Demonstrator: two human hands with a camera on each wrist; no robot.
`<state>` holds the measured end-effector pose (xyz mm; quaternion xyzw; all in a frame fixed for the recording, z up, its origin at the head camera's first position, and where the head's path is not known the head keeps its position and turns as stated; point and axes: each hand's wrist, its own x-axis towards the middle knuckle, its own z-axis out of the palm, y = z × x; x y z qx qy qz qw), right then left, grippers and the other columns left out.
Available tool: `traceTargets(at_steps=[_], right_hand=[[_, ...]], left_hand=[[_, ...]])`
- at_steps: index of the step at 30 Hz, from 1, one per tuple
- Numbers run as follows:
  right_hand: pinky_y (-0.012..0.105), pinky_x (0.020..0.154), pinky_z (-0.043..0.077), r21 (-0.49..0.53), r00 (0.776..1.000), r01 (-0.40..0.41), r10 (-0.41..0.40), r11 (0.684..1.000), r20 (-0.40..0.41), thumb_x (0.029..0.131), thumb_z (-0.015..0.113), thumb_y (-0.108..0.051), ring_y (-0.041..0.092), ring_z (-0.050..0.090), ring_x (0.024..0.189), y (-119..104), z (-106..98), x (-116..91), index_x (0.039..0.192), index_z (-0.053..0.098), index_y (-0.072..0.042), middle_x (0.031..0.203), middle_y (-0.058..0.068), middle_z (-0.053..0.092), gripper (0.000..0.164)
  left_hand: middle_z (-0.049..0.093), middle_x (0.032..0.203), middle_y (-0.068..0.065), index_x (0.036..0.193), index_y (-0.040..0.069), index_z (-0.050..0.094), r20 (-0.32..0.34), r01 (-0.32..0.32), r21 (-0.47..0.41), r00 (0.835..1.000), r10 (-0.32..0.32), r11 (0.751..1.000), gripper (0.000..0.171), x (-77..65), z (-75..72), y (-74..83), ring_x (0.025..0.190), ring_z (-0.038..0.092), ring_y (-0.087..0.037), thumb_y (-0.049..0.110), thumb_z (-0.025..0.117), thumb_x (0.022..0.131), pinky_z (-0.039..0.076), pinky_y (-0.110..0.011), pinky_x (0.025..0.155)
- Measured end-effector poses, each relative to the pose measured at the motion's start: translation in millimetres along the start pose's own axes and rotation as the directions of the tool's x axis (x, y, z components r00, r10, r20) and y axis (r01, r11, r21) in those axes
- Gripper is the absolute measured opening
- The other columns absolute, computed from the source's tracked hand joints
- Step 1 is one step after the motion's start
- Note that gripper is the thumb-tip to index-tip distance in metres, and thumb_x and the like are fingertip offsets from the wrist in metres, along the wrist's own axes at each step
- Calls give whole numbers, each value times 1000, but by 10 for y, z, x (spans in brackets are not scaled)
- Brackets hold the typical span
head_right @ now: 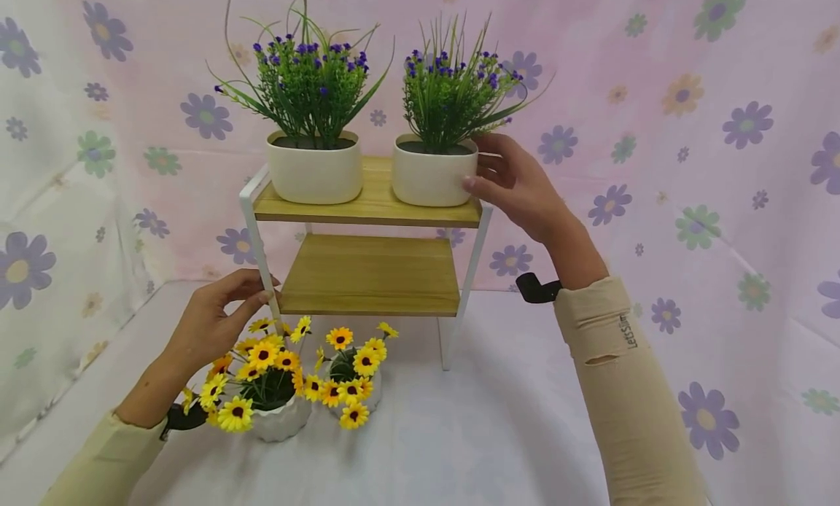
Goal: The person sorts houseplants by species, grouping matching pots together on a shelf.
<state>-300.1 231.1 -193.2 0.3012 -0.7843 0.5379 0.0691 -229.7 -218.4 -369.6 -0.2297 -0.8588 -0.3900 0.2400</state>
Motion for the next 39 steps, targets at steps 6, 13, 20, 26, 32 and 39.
traceTargets(at_steps=[6,13,20,26,32,39], right_hand=[[23,119,37,93,992,125,-126,988,-6,97,68,-6,33,35,156,67,32,-202,164,28,0,167,17,33,78],[32,125,30,117,947,320,-315,940,-54,93,68,6,35,34,155,183,194,-466,154,40,6,157,19,43,67],[40,127,28,-30,872,476,-476,879,-118,92,75,0,35,40,148,200,397,-724,145,46,13,149,21,46,62],[42,126,33,-212,811,519,-555,828,-182,95,76,-13,42,42,145,219,587,-958,138,54,14,144,28,50,55],[36,119,42,-294,767,559,-618,775,-171,101,71,-32,39,48,139,364,774,-1107,129,59,15,137,34,53,56],[31,110,51,-162,811,566,-581,809,-66,96,72,-7,30,58,123,633,982,-1176,127,61,11,125,25,61,37]], left_hand=[[79,113,-1,126,13,72,4,6,-11,1000,-6,1000,22,12,3,-5,103,76,-24,8,67,105,61,-49,91],[78,114,-1,125,14,72,2,7,0,1000,-7,1000,22,-5,-4,-1,104,77,-24,8,67,105,61,-51,89],[79,112,-3,125,12,72,-2,-1,-15,1000,1,1000,22,-9,-3,-16,103,76,-28,5,66,105,59,-61,90],[79,113,-3,126,12,72,0,2,-7,1000,-2,1000,23,-13,8,-10,103,76,-27,6,66,105,59,-61,90],[78,114,-2,126,12,72,-2,-9,8,1000,9,1000,23,-12,19,-12,103,76,-25,6,66,105,61,-45,91],[78,113,-1,126,11,72,-10,-18,4,1000,18,1000,22,-2,21,-7,102,76,-23,7,67,105,49,-14,91]])
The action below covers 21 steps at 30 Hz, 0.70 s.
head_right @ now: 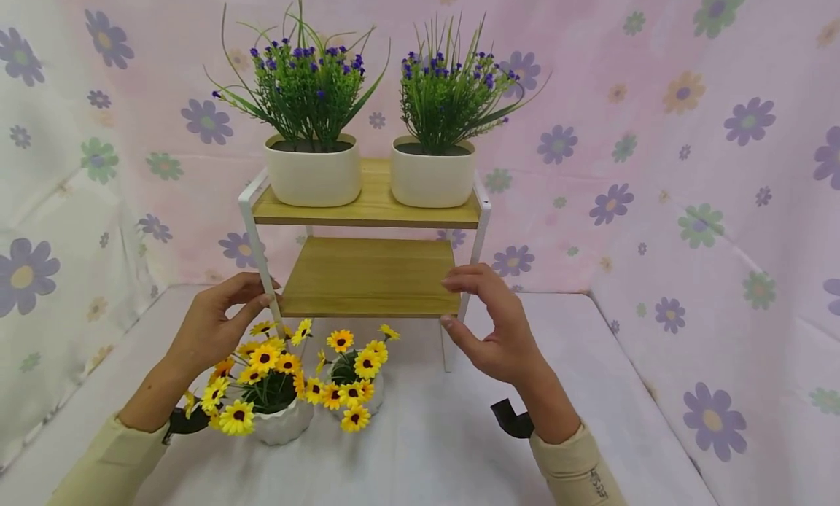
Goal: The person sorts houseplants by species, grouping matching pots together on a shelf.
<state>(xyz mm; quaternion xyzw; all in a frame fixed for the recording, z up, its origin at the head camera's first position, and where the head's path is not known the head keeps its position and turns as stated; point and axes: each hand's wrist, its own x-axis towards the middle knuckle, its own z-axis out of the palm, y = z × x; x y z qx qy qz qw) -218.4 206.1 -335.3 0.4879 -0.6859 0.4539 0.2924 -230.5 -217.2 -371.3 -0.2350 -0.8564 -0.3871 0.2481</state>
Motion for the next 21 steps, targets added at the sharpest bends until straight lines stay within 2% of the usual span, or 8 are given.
traceTargets(at_steps=[3,6,8,11,14,18,21], right_hand=[[31,103,55,21,996,-40,38,999,78,89,71,5,28,62,116,53,85,-96,128,63,7,123,19,64,40],[33,99,57,20,984,-69,65,997,165,87,72,9,27,65,113,105,149,-155,129,64,1,121,15,67,43],[37,98,59,24,969,-99,91,995,228,89,73,7,26,67,112,135,181,-177,129,66,-4,121,11,69,42],[41,97,59,12,931,-170,157,985,329,93,75,0,21,67,114,176,221,-208,129,67,-13,123,2,70,39],[43,98,59,-19,871,-246,230,969,433,98,75,-9,16,67,115,228,274,-255,131,66,-18,128,-4,69,35],[43,101,57,-87,768,-330,321,940,554,101,74,-17,13,66,119,310,382,-346,137,64,-17,136,-5,67,38],[45,107,54,-136,687,-391,387,910,615,101,74,-21,16,63,127,355,496,-416,146,60,-14,146,-1,62,48]], left_hand=[[78,114,-1,126,11,72,0,-3,1,1000,3,1000,22,0,4,-2,102,76,-22,7,67,105,50,-16,91],[78,113,0,125,12,72,-6,-5,1,1000,5,1000,22,2,3,-8,102,76,-18,6,67,104,51,-16,91],[78,113,0,125,13,72,-11,-7,3,1000,7,1000,23,3,0,-12,102,75,-16,5,68,104,50,-15,92],[79,113,0,125,13,72,-13,-11,1,1000,11,1000,23,9,-5,-11,102,75,-13,5,68,104,49,-13,92],[78,114,-1,126,13,72,-12,-11,0,1000,11,1000,23,13,-10,-8,102,75,-14,5,67,104,48,-11,91],[78,114,-1,125,13,72,-9,-1,0,1000,1,1000,22,6,-8,-10,102,76,-18,6,67,104,50,-14,91],[78,114,-1,125,13,72,-3,8,5,1000,-8,1000,22,-7,-5,-11,102,76,-21,7,67,105,57,-27,92]])
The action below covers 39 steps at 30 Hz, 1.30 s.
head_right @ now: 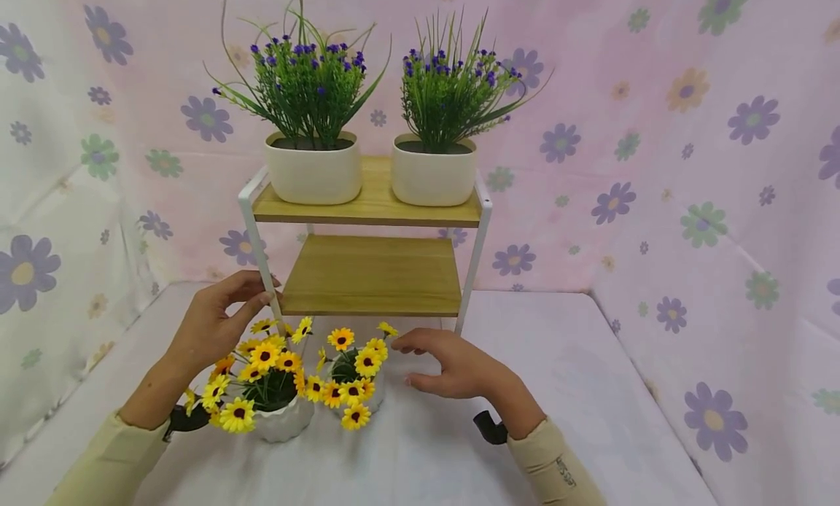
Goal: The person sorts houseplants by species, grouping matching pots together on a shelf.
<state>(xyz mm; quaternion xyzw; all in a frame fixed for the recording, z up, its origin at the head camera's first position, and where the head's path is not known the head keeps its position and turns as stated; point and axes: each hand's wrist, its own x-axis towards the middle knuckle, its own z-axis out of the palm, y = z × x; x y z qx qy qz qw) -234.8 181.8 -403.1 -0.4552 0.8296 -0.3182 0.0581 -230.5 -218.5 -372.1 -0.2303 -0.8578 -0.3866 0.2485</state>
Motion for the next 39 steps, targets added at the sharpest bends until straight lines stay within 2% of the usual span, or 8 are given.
traceTargets(at_steps=[5,9,13,16,19,24,30,39], right_hand=[[47,114,48,53,994,-95,92,994,64,99,77,-29,23,56,139,47,198,102,158,48,-14,157,1,53,67],[43,115,47,102,993,-112,108,988,46,96,82,-35,21,54,140,92,330,169,160,43,-16,159,-1,48,77],[41,115,48,118,995,-95,94,988,11,92,85,-40,15,52,140,139,446,212,158,43,-19,157,-3,47,80],[41,114,49,125,997,-72,73,990,-5,91,86,-38,13,51,140,150,509,252,157,44,-20,156,-1,48,80],[39,113,49,119,998,-64,66,991,-9,91,87,-34,11,52,138,139,568,292,156,44,-20,156,-3,49,79],[38,119,43,88,998,-64,66,994,-12,89,85,-26,10,47,144,101,675,366,161,40,-24,161,-9,45,85],[43,122,39,78,992,-109,113,991,-51,87,85,-22,14,46,146,56,764,428,163,39,-21,161,-5,46,89],[39,118,44,167,985,-142,155,976,-69,84,86,-12,14,52,140,50,816,450,158,45,-15,154,0,54,85]], left_hand=[[78,114,-3,126,12,72,4,8,-15,1000,-8,1000,22,-6,-1,7,103,76,-26,7,67,105,59,-57,91],[78,114,-4,126,11,71,4,10,-17,1000,-10,1000,22,0,-6,9,103,76,-28,7,67,105,59,-60,91],[78,114,-2,125,12,72,3,2,-5,1000,-2,1000,21,12,-5,20,103,76,-26,7,67,105,61,-38,91],[78,113,-1,125,14,72,1,-4,-3,1000,4,1000,21,20,-1,23,102,76,-25,7,67,105,53,-17,90],[78,113,-1,125,14,72,1,-4,-4,1000,4,1000,22,18,5,15,102,76,-24,8,67,105,52,-16,90],[79,110,0,125,13,72,-3,-2,8,1000,2,1000,23,4,7,12,101,76,-23,6,67,104,60,-34,91],[79,109,-1,125,13,72,-4,-2,-4,1000,2,1000,22,2,-5,23,100,76,-24,6,67,105,48,-11,90],[79,110,-1,125,14,72,0,-2,-16,1000,2,1000,22,2,-4,21,100,76,-23,7,67,105,47,-10,91]])
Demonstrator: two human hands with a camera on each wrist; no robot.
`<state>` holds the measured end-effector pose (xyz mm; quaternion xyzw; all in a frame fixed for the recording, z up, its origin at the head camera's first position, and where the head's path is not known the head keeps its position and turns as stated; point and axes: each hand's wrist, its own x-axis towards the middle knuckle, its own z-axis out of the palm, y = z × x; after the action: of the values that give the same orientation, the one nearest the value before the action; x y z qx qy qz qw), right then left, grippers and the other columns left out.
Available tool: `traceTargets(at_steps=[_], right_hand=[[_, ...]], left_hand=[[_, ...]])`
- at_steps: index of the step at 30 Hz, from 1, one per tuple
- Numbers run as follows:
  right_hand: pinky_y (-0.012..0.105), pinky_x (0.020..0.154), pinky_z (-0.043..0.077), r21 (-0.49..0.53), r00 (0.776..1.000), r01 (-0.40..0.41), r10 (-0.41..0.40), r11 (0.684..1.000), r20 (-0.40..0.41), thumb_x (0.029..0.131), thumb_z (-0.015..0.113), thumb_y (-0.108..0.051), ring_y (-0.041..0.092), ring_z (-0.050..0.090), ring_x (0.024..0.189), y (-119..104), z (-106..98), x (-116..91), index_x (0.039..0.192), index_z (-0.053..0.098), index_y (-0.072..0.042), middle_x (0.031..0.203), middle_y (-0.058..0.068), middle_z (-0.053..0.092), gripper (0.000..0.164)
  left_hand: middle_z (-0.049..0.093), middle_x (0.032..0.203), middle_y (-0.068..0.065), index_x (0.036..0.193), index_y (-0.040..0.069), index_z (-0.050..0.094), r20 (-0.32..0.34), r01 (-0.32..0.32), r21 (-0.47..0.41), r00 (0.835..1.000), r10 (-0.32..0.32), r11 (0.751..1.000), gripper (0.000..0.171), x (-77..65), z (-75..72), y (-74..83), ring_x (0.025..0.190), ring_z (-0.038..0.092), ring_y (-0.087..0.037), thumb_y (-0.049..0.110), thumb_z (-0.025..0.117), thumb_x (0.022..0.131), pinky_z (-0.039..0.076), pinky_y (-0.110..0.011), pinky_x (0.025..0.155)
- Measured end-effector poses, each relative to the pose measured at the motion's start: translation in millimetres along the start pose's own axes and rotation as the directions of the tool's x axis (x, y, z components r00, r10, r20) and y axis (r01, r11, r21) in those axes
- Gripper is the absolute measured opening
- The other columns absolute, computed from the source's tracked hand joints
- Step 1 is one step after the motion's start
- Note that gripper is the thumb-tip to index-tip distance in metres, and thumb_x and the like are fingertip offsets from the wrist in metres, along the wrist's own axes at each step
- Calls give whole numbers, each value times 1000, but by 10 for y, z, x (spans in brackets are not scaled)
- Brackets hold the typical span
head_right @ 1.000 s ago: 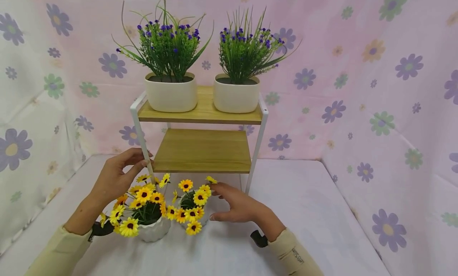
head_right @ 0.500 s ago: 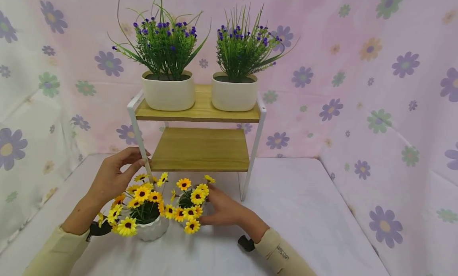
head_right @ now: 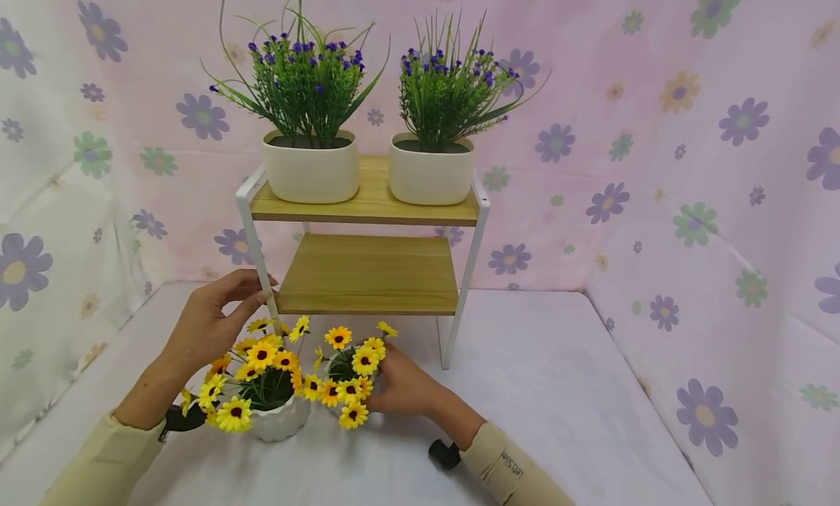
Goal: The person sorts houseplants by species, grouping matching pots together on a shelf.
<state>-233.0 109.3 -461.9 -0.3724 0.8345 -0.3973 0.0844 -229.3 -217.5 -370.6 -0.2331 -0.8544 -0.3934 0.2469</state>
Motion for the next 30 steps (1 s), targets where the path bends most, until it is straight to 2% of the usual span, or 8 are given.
traceTargets(at_steps=[5,9,13,21,30], right_hand=[[31,108,51,114,1000,-11,12,993,-8,85,86,-11,13,58,131,45,12,2,153,47,-13,144,-1,57,79],[30,108,51,168,1000,-14,15,986,-8,84,87,-13,12,58,133,60,27,9,155,46,-13,148,-2,56,82],[31,108,50,182,999,-22,25,983,-19,84,88,-15,13,57,134,53,50,9,157,44,-13,153,-2,55,85],[30,111,48,241,996,-67,79,968,-37,83,89,-12,13,56,136,40,78,-7,156,45,-16,151,-5,55,85],[31,113,47,263,997,-63,72,963,-21,83,91,-14,11,58,132,21,63,-12,151,48,-19,143,-8,59,81]], left_hand=[[79,111,-1,125,14,72,-4,-7,4,1000,7,1000,23,1,1,-7,100,76,-23,6,67,104,47,-10,90],[79,109,-1,125,13,72,-5,-10,2,1000,10,1000,22,8,2,-11,100,76,-23,6,67,104,48,-9,90],[80,108,-1,124,12,72,-6,-6,1,1000,6,1000,22,7,6,-10,99,76,-23,5,67,104,48,-9,89],[79,110,-1,125,13,72,0,0,-1,1000,0,1000,21,6,11,-14,100,76,-23,7,67,105,48,-10,90],[79,109,-1,125,13,72,1,0,4,1000,0,1000,22,4,5,-15,100,76,-23,7,67,105,48,-11,89]])
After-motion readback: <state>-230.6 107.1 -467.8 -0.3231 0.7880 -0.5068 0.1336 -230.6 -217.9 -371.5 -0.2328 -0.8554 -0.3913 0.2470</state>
